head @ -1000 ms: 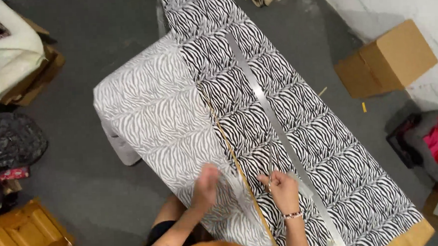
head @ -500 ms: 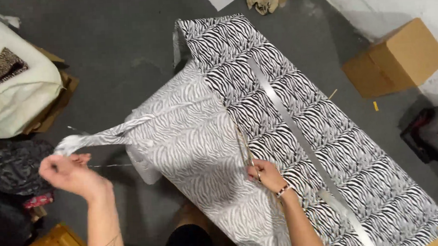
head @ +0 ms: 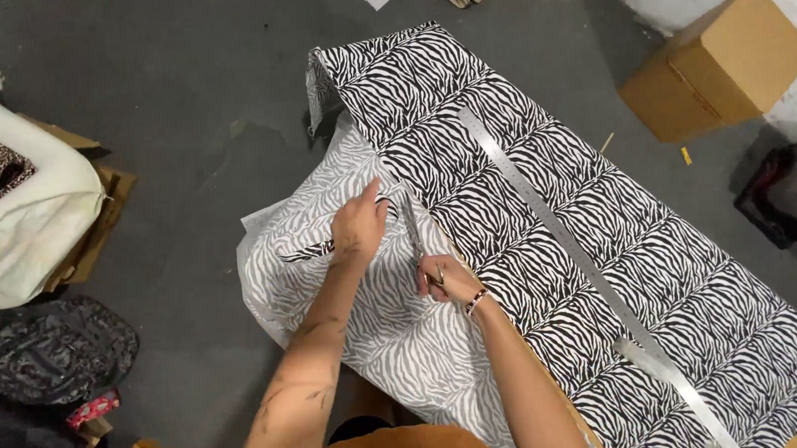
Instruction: The person aligns a metal ruler on a zebra-print fabric and uses a pencil to mark a line. They then use scissors to cut the fabric along the marked line, separating a section of the material.
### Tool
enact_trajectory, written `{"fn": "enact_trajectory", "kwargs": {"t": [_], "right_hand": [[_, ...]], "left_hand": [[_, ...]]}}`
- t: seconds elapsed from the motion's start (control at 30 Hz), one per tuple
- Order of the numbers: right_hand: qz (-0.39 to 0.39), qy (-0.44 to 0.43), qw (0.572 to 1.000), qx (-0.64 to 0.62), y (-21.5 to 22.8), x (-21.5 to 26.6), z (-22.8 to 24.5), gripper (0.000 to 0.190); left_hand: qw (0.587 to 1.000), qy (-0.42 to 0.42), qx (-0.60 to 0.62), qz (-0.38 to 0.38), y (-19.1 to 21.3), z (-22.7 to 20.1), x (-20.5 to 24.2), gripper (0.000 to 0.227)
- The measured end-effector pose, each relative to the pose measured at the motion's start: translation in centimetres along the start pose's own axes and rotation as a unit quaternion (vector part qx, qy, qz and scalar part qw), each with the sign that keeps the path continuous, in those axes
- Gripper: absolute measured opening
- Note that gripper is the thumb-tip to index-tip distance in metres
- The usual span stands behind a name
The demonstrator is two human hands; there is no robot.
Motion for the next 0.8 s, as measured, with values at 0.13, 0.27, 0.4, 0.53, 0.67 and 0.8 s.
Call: {"fn": "enact_trajectory", "kwargs": {"t": [0.13,0.27,0.4,0.53,0.67,0.8], "right_hand": [[0.001,0.011,0.998,-0.059,-0.2,-0.9,0.0,0.036],[0.015,0.036,0.997,-0.059,0.0,-2.5,0.0,0.036],[0.014,0.040,0.995,-0.093,-0.2,-3.2,1.3,0.037],[0.013,0.047,0.988,-0.148,-0.5,-3.8,1.2,0.066],[-0.023,0.035,0.979,-0.200,-1.7,-4.0,0.3,0.065],[-0.055,0.056,0.974,-0.213,-2.7,-5.6,-1.6,0.068]], "left_hand": [[0.999,-0.016,-0.023,-0.028,-1.4,2.4,-2.0,0.016],[0.999,0.039,0.009,0.009,-2.1,5.5,-3.2,0.017],[0.999,0.040,0.000,-0.011,-2.1,5.6,-3.0,0.020],[0.999,0.025,0.023,0.010,0.1,2.4,-2.1,0.037],[0.998,-0.066,-0.014,-0.012,-0.9,3.1,-2.0,0.030],[0.988,-0.119,-0.054,-0.085,-2.4,5.2,-2.7,0.041]]}}
Point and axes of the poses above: each hand's wrist, its own x-axis away from the middle knuckle, its own y-axis out of the back of the hand, z = x × y, the point moved 1 cm from there along -x, towards the middle knuckle, and after that the axes turned 13 degrees about x, right-handed, at the moved point
